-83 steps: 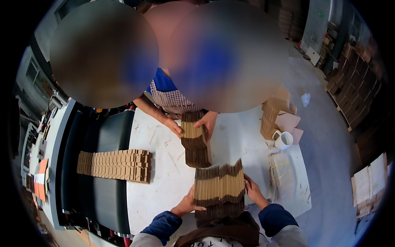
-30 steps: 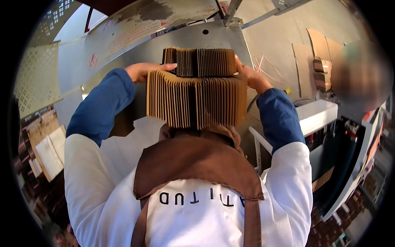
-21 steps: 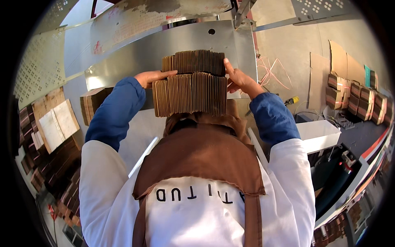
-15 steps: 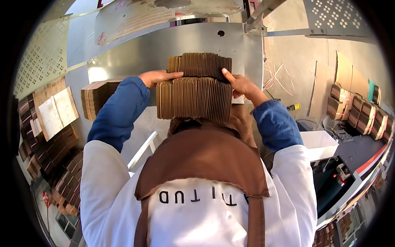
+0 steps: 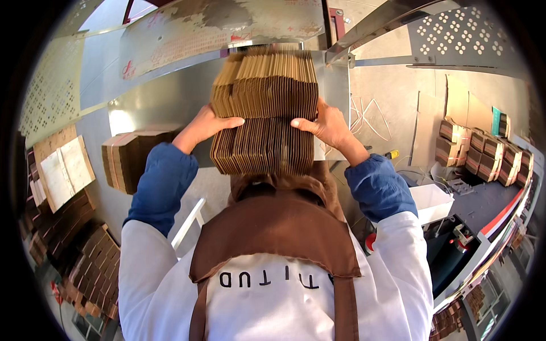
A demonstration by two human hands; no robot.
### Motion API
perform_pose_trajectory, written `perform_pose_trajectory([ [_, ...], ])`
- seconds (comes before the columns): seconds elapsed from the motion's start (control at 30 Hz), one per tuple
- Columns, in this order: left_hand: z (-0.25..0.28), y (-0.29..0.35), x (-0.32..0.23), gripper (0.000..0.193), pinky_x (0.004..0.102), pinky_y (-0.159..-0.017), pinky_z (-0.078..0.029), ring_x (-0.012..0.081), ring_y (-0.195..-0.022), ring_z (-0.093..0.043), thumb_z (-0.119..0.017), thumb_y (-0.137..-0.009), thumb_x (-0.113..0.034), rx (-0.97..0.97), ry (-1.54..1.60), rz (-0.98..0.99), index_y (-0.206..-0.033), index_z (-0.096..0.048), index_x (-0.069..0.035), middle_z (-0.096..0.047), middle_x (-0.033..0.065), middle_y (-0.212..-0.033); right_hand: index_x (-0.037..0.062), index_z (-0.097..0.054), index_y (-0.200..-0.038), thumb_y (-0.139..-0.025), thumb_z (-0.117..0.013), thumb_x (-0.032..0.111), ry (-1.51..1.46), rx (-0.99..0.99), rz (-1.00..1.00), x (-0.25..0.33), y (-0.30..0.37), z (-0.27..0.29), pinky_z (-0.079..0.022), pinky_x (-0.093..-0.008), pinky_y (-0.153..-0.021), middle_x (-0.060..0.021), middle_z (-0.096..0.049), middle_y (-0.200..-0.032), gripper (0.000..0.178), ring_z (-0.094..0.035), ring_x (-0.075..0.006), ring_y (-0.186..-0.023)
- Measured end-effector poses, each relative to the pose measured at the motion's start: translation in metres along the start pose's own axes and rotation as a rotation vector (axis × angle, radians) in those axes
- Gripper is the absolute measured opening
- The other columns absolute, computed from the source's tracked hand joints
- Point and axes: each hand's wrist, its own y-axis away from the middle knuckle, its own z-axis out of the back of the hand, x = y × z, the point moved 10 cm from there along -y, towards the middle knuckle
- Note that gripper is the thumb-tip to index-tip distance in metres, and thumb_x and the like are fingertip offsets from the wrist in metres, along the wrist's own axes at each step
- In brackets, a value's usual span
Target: The person gathers stacks of flat corrugated cardboard pieces, places them into a strapping machine, and secures them with pink plastic bands. The person then removes the bundles and stacks them on a nearby table.
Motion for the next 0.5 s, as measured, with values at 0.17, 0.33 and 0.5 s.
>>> perform_pose_trajectory([
  [0.17,-0.012,-0.039,0.001,0.107,0.0386,-0.102,-0.045,0.0312,-0.120,-0.055,-0.089,-0.062,-0.030,-0.130,0.079,-0.039,-0.147,-0.027,-0.010,-0.053,0.0146,-0.133,0.0036,-0.042,-0.136,-0.066,-0.078,0.059,0.371,-0.120,0.245,0.012,-0.024,0.037,-0.049,-0.0428,-0.090,-0.0210,-0.064,-0.112,0.097,-0.059,-0.0408,-0.107],
  [0.33,-0.055,-0.089,0.010,0.117,0.0420,-0.102,-0.047,0.0377,-0.126,-0.047,-0.090,-0.058,-0.021,-0.356,-0.132,-0.221,-0.150,-0.018,-0.014,-0.038,0.0185,-0.144,0.0046,-0.067,-0.103,-0.072,-0.075,0.051,0.492,-0.032,0.264,-0.067,-0.051,0.041,-0.051,-0.0433,-0.080,-0.0165,-0.066,-0.100,0.057,-0.063,-0.0354,-0.094],
  [0.5,-0.051,-0.080,0.014,0.110,0.0423,-0.100,-0.047,0.0380,-0.123,-0.049,-0.088,-0.059,-0.017,-0.421,-0.156,-0.134,-0.147,-0.024,-0.011,-0.043,0.0189,-0.139,0.0021,-0.066,-0.102,-0.078,-0.073,0.047,0.165,-0.072,0.141,-0.093,-0.046,0.041,-0.051,-0.0410,-0.078,-0.0161,-0.067,-0.096,0.052,-0.065,-0.0298,-0.089],
])
